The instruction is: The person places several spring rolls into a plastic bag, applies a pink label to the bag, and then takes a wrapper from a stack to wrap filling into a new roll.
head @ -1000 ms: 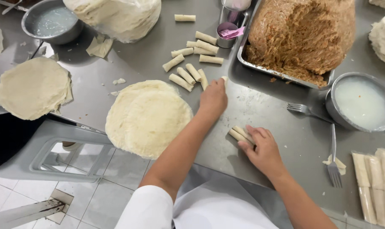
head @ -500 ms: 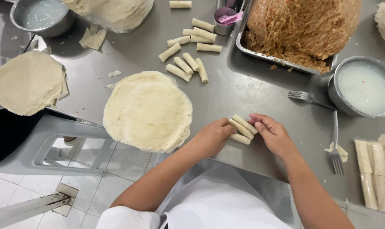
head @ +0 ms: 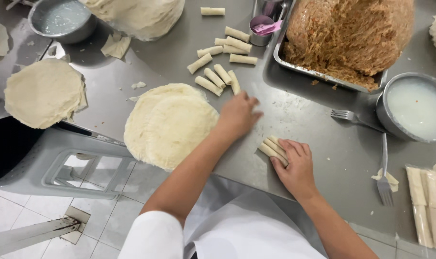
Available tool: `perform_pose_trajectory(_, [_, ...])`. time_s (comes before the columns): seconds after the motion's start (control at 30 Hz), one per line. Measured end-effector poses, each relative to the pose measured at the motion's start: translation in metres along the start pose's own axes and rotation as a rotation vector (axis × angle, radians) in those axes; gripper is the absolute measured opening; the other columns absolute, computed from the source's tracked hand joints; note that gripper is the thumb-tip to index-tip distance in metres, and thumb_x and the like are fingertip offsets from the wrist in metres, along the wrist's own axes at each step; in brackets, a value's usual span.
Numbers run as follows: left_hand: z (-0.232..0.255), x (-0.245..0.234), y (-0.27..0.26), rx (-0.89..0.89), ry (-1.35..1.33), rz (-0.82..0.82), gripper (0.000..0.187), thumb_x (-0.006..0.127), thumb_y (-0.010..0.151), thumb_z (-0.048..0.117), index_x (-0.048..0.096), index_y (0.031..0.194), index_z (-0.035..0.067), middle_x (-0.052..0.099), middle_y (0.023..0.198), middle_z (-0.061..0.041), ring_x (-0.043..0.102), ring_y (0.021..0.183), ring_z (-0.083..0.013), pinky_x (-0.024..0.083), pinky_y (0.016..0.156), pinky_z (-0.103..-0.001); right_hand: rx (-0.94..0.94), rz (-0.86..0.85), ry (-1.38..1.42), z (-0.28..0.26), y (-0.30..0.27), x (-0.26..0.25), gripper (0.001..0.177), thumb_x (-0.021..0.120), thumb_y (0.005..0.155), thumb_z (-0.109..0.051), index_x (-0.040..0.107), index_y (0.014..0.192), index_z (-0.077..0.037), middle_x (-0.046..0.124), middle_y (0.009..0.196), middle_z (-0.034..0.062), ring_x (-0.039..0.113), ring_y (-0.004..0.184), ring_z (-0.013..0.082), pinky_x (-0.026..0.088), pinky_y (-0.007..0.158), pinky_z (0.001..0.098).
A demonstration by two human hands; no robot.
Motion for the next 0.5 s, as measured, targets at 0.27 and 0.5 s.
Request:
perform_pose_trajectory(0.27, [-0.056,-0.003,0.026,-0.245,0.382,0.201,0.029,0.084,0.097,0.024,0.067,0.117,0.011,0.070,0.104,-0.010,0.078,0.098,-0.0307,0.062,0.078,-0.046,0.021,-0.047,0.050,0.002,-0.002,-0.007,0.081,0.089,0.090,-0.053,0.067,0.154,-0.009,0.074,0.132,0.0108,0.067,0.125,0.0338,0.049,0.109,0.0527])
perform_pose_trajectory(0.5, [-0.001,-0.047,-0.037,-0.043,-0.433,0.075,0.029,0.077,0.098,0.001,0.071,0.126,0.008,0.071,0.115,-0.016,0.077,0.108,-0.0425,0.064,0.090,-0.054,0.271,-0.031,0.586,0.023,0.037,-0.043,0.073,0.078,0.106,-0.023,0.050,0.171,-0.007,0.070,0.149,0.0173,0.069,0.121,0.0240,0.050,0.098,0.0374])
Point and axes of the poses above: each hand's wrist, its own y-axis towards the middle knuckle, its own x-axis out of the palm, z = x × y, the point moved 4 cm from there along y, towards the middle knuckle
